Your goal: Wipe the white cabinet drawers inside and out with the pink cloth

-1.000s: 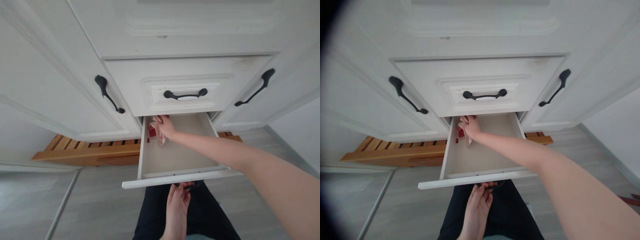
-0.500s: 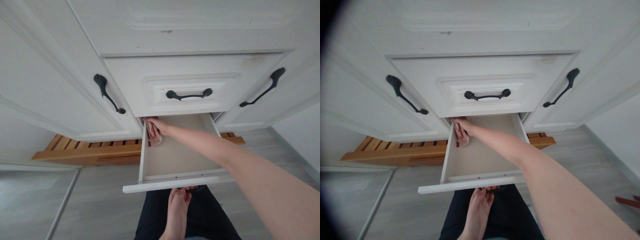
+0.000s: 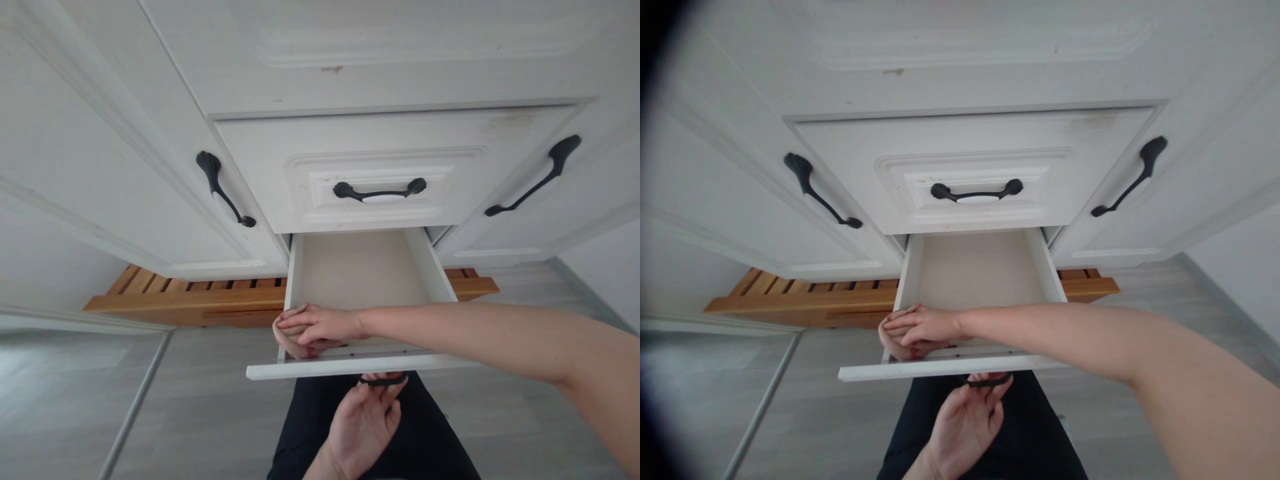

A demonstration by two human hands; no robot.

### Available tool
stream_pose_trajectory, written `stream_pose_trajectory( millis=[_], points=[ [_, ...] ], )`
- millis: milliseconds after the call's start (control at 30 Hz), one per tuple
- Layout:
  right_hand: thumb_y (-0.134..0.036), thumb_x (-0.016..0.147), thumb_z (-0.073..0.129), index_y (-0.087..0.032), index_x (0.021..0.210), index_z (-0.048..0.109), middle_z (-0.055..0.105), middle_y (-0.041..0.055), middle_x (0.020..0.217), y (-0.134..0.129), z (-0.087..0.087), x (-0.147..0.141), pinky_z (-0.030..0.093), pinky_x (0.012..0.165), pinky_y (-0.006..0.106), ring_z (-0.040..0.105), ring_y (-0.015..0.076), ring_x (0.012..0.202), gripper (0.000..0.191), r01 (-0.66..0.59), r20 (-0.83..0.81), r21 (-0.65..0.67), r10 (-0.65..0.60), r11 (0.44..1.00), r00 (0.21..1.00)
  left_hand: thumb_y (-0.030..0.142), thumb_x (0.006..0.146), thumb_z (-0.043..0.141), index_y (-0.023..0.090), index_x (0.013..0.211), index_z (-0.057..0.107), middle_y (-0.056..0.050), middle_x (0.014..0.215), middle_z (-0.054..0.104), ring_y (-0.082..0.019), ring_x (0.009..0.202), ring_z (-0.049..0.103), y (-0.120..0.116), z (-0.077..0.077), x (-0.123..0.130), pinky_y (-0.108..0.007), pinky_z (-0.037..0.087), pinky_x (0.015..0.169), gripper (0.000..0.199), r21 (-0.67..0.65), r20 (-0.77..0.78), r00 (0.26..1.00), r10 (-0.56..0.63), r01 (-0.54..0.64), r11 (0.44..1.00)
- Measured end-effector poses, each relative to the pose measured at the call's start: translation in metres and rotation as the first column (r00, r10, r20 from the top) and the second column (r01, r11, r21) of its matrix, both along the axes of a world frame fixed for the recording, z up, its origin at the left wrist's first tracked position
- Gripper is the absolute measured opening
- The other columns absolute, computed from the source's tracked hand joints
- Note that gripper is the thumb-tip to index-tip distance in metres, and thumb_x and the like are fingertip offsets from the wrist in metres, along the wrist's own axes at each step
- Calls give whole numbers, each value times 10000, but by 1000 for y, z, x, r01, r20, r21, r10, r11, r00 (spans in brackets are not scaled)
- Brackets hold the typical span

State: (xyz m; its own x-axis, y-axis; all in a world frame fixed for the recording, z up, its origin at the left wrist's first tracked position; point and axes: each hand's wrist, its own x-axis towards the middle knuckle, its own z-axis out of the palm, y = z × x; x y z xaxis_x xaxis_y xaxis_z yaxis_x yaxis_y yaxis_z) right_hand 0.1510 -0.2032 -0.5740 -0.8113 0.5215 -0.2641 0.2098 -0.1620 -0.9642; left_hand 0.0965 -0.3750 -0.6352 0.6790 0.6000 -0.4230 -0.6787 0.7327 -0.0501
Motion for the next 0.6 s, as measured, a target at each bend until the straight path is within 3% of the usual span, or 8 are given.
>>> stream_pose_trajectory(
  millis=[233,333,433,500,533,600],
  points=[
    [-6,638,502,-160,995,738,647,11,1314,17,23,2,355,1121,225,527,168,1319,454,-156,-136,-106,141,982,981,286,837,723,213,978,754,-56,1258,715,-268,1377,505,0,2,-2,-277,473,949,162,18,8,1000,-1,1,1000],
    [-46,661,510,-162,976,733,681,9,1245,20,26,4,431,1025,193,590,147,1228,404,-113,-124,-215,87,970,988,333,788,785,223,952,761,-64,1243,720,-269,1336,545,0,-1,-3,-283,479,944,199,39,-22,1000,-5,6,999],
    [-82,698,517,-167,1015,719,717,17,1135,27,22,18,513,861,204,670,138,1010,385,-35,43,-295,50,955,998,337,739,829,233,949,766,-70,1228,726,-266,1300,575,0,-6,-3,-277,488,919,243,65,-44,999,4,-1,998],
    [-110,752,518,-173,1027,708,728,24,1073,36,18,31,520,849,234,671,147,953,340,170,194,-162,-137,972,971,346,746,825,231,944,770,-69,1202,735,-266,1302,574,0,-9,-3,-276,488,913,235,64,-42,999,-3,5,998],
    [-123,782,516,-179,1033,704,727,31,1069,43,16,37,514,880,256,663,158,974,319,294,249,-6,-283,956,926,352,748,823,230,935,772,-67,1196,738,-270,1315,563,1,-9,-3,-278,487,915,229,60,-33,999,-12,14,998],
    [-137,823,517,-198,1084,693,708,52,1128,60,13,44,484,969,310,632,194,1070,321,433,256,387,-546,814,798,360,745,827,225,914,774,-70,1192,739,-282,1348,534,3,-9,-3,-282,480,925,223,44,-13,999,-45,46,998]
  ],
)
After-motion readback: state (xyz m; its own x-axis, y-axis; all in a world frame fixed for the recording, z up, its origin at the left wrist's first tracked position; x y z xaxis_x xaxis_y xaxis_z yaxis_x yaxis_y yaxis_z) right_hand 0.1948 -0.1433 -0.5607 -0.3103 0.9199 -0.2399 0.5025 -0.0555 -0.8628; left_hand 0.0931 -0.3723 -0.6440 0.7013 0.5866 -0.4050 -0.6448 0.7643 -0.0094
